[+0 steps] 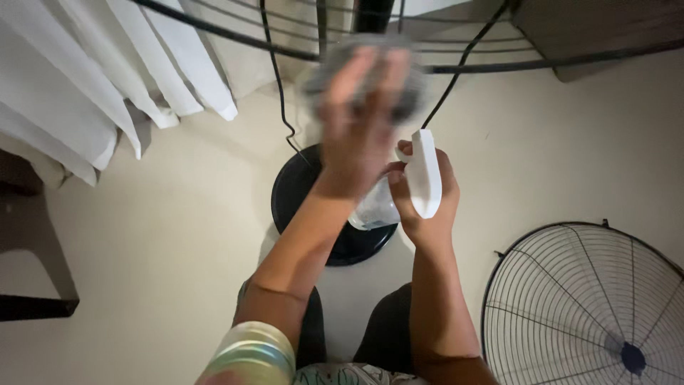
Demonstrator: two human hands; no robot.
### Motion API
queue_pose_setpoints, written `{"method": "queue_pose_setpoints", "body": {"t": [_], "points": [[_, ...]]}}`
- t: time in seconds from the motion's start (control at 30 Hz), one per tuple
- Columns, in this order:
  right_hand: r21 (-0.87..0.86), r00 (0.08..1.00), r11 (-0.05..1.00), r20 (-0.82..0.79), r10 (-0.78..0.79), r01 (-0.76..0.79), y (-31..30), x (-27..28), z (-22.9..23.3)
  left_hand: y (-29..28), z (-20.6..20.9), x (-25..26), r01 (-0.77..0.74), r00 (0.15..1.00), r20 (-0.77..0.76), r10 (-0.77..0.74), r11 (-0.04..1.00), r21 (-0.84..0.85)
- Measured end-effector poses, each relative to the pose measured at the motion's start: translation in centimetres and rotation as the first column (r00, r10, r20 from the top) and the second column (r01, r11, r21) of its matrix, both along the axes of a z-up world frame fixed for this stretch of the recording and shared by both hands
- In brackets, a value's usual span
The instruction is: The person cleans a standing electric fan by spraying a cleaning solution and wiping the blades, motor housing, and base with a cloth. The person systematically wipes each blade and the fan's metal cage, then cleans the stand and base.
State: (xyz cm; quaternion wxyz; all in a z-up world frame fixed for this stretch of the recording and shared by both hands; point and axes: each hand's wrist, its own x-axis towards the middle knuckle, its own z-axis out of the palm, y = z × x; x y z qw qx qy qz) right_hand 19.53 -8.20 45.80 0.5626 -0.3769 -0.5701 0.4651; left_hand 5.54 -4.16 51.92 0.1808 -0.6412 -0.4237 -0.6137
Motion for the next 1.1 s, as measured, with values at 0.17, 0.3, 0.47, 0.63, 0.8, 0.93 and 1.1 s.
{"method": "queue_pose_setpoints", "body": {"t": [0.17,0.3,0.47,0.63,0.8,0.93,1.1], "points": [[0.218,0.979,0.968,0.128,-0.156,0.125,0.1,0.7,2.8,-0.5,-0.1,1.1,-0.083,0.994,-0.072,0.083,0.997,0.0],[0.065,0.943,0.961,0.182,-0.278,0.271,-0.1,1.3,4.7,0.2,-0.2,1.8,0.037,0.979,-0.194,-0.061,0.991,-0.127],[0.275,0.957,0.943,0.162,-0.239,0.189,-0.8,1.6,5.8,0.2,-0.8,-1.3,-0.124,0.992,-0.04,0.123,0.992,-0.025],[0.251,0.943,0.942,0.189,-0.276,0.225,-0.4,1.6,5.9,1.0,-1.7,2.2,0.132,0.966,-0.2,-0.162,0.979,-0.153],[0.279,0.942,0.935,0.19,-0.277,0.218,-0.9,2.5,6.1,1.6,-1.4,1.2,0.078,0.977,-0.157,-0.141,0.932,-0.354],[0.255,0.964,0.945,0.114,-0.241,0.206,-1.1,3.3,6.4,2.3,-1.9,0.2,-0.45,0.845,-0.206,0.493,0.865,0.224],[0.208,0.97,0.958,0.101,-0.222,0.198,-1.3,4.1,6.7,4.6,-2.2,3.1,-0.385,0.81,-0.395,0.433,0.901,0.198]]}}
